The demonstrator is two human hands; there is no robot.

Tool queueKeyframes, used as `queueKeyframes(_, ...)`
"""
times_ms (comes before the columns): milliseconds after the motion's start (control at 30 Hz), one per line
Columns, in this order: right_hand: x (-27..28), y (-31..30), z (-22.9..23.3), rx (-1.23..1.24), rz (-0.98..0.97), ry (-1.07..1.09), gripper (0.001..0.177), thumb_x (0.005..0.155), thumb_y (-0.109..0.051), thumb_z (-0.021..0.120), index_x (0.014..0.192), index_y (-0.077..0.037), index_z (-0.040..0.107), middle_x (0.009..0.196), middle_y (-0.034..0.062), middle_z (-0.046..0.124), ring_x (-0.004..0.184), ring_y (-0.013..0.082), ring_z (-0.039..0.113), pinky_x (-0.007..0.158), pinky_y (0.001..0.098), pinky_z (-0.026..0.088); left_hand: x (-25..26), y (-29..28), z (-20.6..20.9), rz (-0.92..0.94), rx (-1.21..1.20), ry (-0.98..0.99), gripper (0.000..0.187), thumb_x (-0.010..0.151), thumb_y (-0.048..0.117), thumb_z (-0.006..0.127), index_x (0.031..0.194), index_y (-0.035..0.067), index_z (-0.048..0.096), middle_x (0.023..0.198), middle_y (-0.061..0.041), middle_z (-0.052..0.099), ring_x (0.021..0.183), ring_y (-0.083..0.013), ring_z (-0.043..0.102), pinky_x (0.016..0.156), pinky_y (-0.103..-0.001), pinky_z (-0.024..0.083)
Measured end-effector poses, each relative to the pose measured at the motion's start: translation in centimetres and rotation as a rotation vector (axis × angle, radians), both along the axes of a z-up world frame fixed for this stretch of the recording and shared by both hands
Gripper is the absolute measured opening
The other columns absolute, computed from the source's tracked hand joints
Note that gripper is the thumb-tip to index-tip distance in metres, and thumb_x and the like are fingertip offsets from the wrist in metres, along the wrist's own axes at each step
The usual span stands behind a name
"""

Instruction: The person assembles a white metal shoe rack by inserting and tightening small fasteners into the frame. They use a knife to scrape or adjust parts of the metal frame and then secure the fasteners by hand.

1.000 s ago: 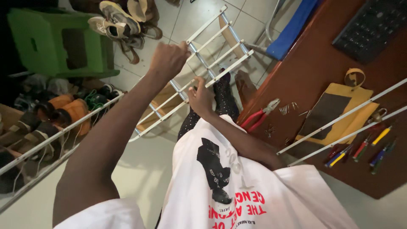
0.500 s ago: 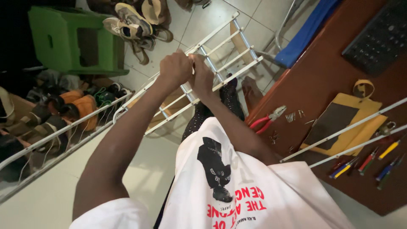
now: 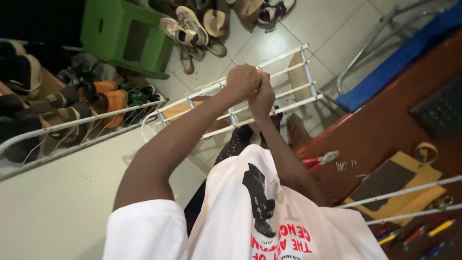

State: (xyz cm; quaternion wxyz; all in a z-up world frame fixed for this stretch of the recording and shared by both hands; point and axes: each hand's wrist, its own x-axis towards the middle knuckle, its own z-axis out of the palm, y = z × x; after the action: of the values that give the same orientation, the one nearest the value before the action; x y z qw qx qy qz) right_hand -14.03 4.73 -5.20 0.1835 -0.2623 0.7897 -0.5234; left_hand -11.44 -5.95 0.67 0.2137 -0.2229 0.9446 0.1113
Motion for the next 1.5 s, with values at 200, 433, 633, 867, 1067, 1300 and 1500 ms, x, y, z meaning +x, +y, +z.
queueKeyframes(200, -1.7, 0.4, -1.8, 0.018, 0.045, 0.117, 0.021, 0.097, -0.021, 0.072, 0.113, -0.01, 0.066, 0.089, 0.0114, 0.072, 0.083, 0.0316, 0.07, 0.07, 0.0409, 0.053, 0.3, 0.1, -0.4, 0.032, -0.074, 0.357, 0.029, 0.085, 0.027, 0.068, 0.1, 0.005, 0.058, 0.086, -0.015, 0.072, 0.07, -0.0327, 0.073, 0.055, -0.044, 0.057)
queueKeyframes(433, -1.0, 0.3, -1.9, -0.032, 0.101, -0.076, 0.03, 0.092, -0.017, 0.071, 0.119, -0.007, 0.062, 0.09, 0.0093, 0.068, 0.084, 0.0247, 0.067, 0.073, 0.0374, 0.053, 1.2, -0.2, -4.7, -0.027, -0.023, 0.085, 0.026, 0.099, 0.023, 0.06, 0.11, -0.001, 0.057, 0.087, -0.015, 0.075, 0.08, -0.0319, 0.075, 0.064, -0.044, 0.059)
queueKeyframes(633, 0.1, -0.4, -8.0, -0.786, -0.218, -1.347, 0.022, 0.103, -0.018, 0.064, 0.109, 0.002, 0.07, 0.098, 0.0078, 0.067, 0.092, 0.0197, 0.065, 0.082, 0.0343, 0.053, 0.8, 1.5, -3.6, 0.392, 0.172, 0.116, 0.027, 0.104, 0.027, 0.055, 0.098, 0.007, 0.071, 0.096, -0.019, 0.074, 0.087, -0.0378, 0.074, 0.073, -0.049, 0.056)
queueKeyframes(867, -0.5, -0.3, -3.2, 0.048, 0.096, 0.082, 0.027, 0.092, -0.02, 0.072, 0.115, -0.006, 0.068, 0.102, 0.0118, 0.07, 0.089, 0.0286, 0.069, 0.075, 0.0394, 0.054, 3.3, -0.3, -1.9, -0.028, -0.036, 0.194, 0.028, 0.099, 0.018, 0.057, 0.116, -0.004, 0.057, 0.086, -0.024, 0.07, 0.072, -0.0389, 0.074, 0.056, -0.045, 0.058)
queueKeyframes(1067, 1.6, -0.9, -1.0, -0.006, 0.016, 0.064, 0.037, 0.095, -0.017, 0.071, 0.131, -0.013, 0.064, 0.105, 0.0124, 0.074, 0.091, 0.0297, 0.072, 0.077, 0.0393, 0.057, 3.8, 0.0, -2.4, 0.348, -0.007, 0.333, 0.03, 0.099, 0.028, 0.058, 0.089, 0.0, 0.059, 0.074, -0.022, 0.068, 0.07, -0.042, 0.071, 0.061, -0.05, 0.056)
queueKeyframes(1300, 1.9, -1.3, 0.1, 0.019, 0.121, -0.072, 0.035, 0.087, -0.024, 0.073, 0.121, -0.016, 0.063, 0.079, 0.01, 0.073, 0.073, 0.0284, 0.076, 0.065, 0.0411, 0.056, 7.6, 0.4, 2.2, 0.054, -0.094, 0.288, 0.015, 0.093, 0.016, 0.057, 0.094, 0.001, 0.06, 0.089, -0.02, 0.066, 0.075, -0.0353, 0.071, 0.057, -0.046, 0.056)
queueKeyframes(1500, 2.1, -2.8, -1.0, 0.14, 0.214, 0.02, 0.029, 0.093, -0.023, 0.07, 0.12, -0.016, 0.059, 0.083, 0.0138, 0.073, 0.082, 0.0378, 0.072, 0.068, 0.0481, 0.053, 7.7, 1.0, 2.7, 0.074, -0.05, 0.115, 0.044, 0.077, 0.025, 0.066, 0.11, -0.002, 0.059, 0.102, -0.016, 0.06, 0.087, -0.0314, 0.069, 0.065, -0.041, 0.058)
